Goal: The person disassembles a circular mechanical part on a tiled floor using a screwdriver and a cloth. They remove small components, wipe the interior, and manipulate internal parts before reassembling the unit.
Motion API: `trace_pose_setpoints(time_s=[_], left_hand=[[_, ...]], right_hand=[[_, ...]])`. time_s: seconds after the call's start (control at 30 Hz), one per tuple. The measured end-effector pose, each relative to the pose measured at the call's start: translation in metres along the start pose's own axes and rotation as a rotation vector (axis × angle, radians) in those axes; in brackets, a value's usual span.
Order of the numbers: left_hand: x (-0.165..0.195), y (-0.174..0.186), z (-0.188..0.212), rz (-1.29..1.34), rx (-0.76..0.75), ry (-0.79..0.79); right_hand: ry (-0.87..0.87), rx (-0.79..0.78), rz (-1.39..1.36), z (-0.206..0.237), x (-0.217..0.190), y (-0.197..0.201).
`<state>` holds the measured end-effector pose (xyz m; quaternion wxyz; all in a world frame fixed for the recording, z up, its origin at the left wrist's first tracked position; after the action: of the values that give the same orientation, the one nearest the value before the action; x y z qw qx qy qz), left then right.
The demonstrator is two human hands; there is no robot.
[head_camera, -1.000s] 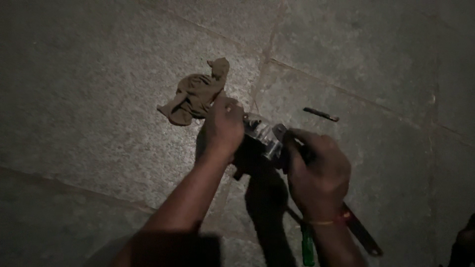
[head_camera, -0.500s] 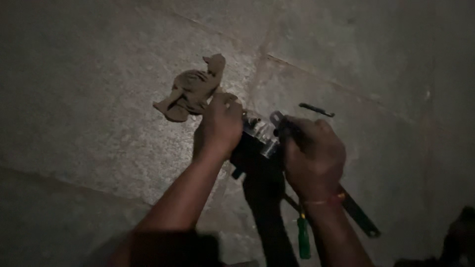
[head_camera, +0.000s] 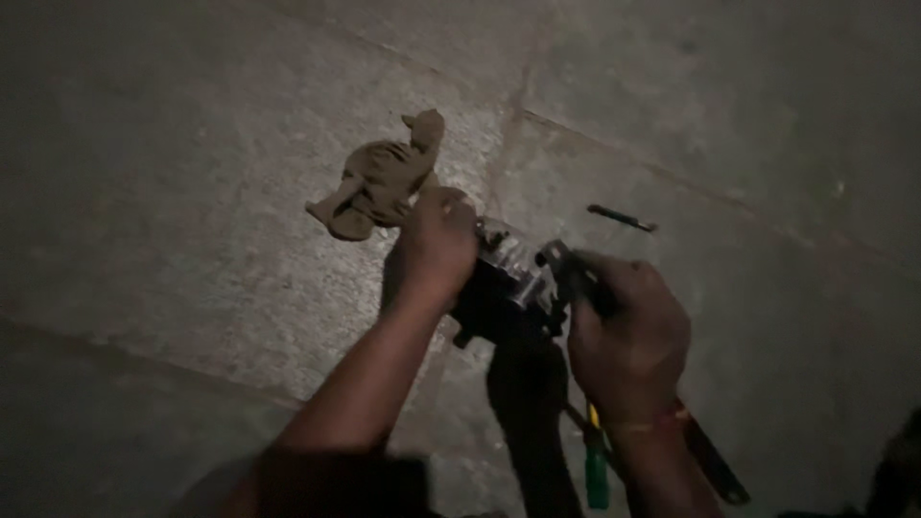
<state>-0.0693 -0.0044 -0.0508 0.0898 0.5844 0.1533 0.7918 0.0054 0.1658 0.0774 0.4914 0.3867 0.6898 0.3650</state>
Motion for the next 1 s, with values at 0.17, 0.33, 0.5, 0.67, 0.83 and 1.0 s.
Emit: trace_pose_setpoints(time_s=[0.17,0.33,0.5,0.67,0.83,1.0], left_hand=[[-0.007,-0.008,-0.008,0.074,0.031,-0.046],[0.007,-0.003,-0.003,0.106,-0.059,-0.016],[0.012,-0.002,0.002,-0.021,-0.147,0.163],[0.01,-0.005,-0.007,0.054,0.034,-0.135],[0.001,-0.006,0.003,0.024,-0.065,0.032],[-0.014,-0.004,0.007,0.055,-0.018,0.01]], right_hand=[[-0.029,-0.019,-0.093,0.001,0.009,-0.007],[0.022,-0.001,0.079,-0.014,0.005,-0.01],[0.249,0.082,-0.05,-0.02,-0.005,0.012],[-0.006,0.023,0.144,0.0,0.003,-0.008],[0.197,0.085,0.195,-0.019,0.008,-0.002],[0.111,-0.015,0.089,0.01,-0.002,0.003]])
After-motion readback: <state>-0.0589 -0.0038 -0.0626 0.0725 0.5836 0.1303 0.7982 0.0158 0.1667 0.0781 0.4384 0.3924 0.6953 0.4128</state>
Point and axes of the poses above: each hand's wrist, its own z-axis away from the middle knuckle, its own y-axis out of the back of the hand, x = y × z, the point moved 4 cm from there along -z, towards the middle knuckle, and after that the axes turned 9 degrees about -x, right-handed, at the moved point
